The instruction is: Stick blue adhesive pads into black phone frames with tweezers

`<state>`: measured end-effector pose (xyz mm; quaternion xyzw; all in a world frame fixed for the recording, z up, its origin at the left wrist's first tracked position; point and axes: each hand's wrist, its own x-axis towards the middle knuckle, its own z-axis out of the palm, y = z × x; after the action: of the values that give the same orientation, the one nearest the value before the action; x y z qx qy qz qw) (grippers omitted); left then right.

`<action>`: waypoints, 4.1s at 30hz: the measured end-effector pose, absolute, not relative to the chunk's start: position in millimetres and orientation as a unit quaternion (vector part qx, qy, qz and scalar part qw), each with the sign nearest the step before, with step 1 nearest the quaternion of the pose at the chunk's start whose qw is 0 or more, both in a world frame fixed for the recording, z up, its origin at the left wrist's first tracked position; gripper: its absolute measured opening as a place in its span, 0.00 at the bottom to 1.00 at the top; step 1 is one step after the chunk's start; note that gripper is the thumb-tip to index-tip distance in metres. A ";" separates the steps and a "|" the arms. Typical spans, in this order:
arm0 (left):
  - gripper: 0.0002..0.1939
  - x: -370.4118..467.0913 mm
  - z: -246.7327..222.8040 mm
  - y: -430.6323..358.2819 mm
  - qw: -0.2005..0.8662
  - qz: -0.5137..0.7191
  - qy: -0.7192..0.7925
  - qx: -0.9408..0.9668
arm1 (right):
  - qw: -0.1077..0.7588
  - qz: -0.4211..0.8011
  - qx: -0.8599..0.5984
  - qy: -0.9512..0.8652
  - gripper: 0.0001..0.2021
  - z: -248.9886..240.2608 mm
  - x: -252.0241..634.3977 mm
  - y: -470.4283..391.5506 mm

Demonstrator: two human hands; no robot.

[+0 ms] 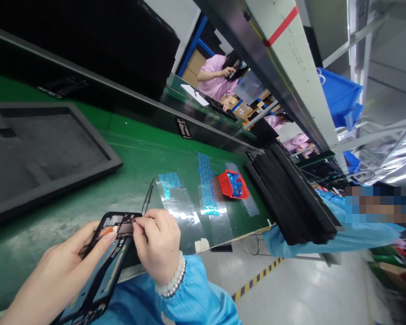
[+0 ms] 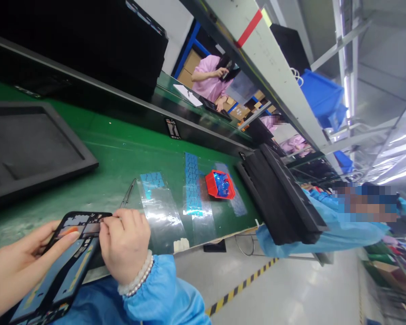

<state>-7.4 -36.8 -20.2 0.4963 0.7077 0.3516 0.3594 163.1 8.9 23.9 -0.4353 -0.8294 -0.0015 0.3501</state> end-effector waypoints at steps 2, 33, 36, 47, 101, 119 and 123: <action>0.19 -5.4 -14.1 -39.1 0.355 0.327 0.719 0.500 | 0.378 0.058 -0.466 -0.798 0.04 21.7 161.2 7.5; 0.19 -8.8 -10.7 -42.0 0.369 0.282 0.727 0.506 | 0.405 0.083 -0.454 -0.789 0.04 22.4 164.9 3.4; 0.20 -10.1 -16.1 -43.3 0.383 0.282 0.722 0.502 | 0.411 0.096 -0.451 -0.787 0.04 21.4 164.9 5.7; 0.21 -11.4 -6.1 -39.5 0.378 0.263 0.722 0.516 | 0.382 0.027 -0.407 -0.829 0.04 24.3 173.3 8.2; 0.22 -4.9 0.5 -36.8 0.401 0.211 0.709 0.541 | 0.242 -0.223 -0.105 -0.938 0.15 39.6 186.4 30.1; 0.20 -11.5 -7.9 -39.2 0.379 0.247 0.715 0.533 | 0.371 0.105 -0.442 -0.810 0.07 22.7 172.2 10.5; 0.20 -11.6 -8.5 -40.3 0.385 0.242 0.717 0.528 | 0.367 0.074 -0.417 -0.828 0.05 24.6 172.5 5.0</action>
<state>-11.6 -40.3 -8.5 0.5282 0.7174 0.2418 0.3845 172.5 5.0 24.6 -0.4173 -0.8283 0.0741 0.3666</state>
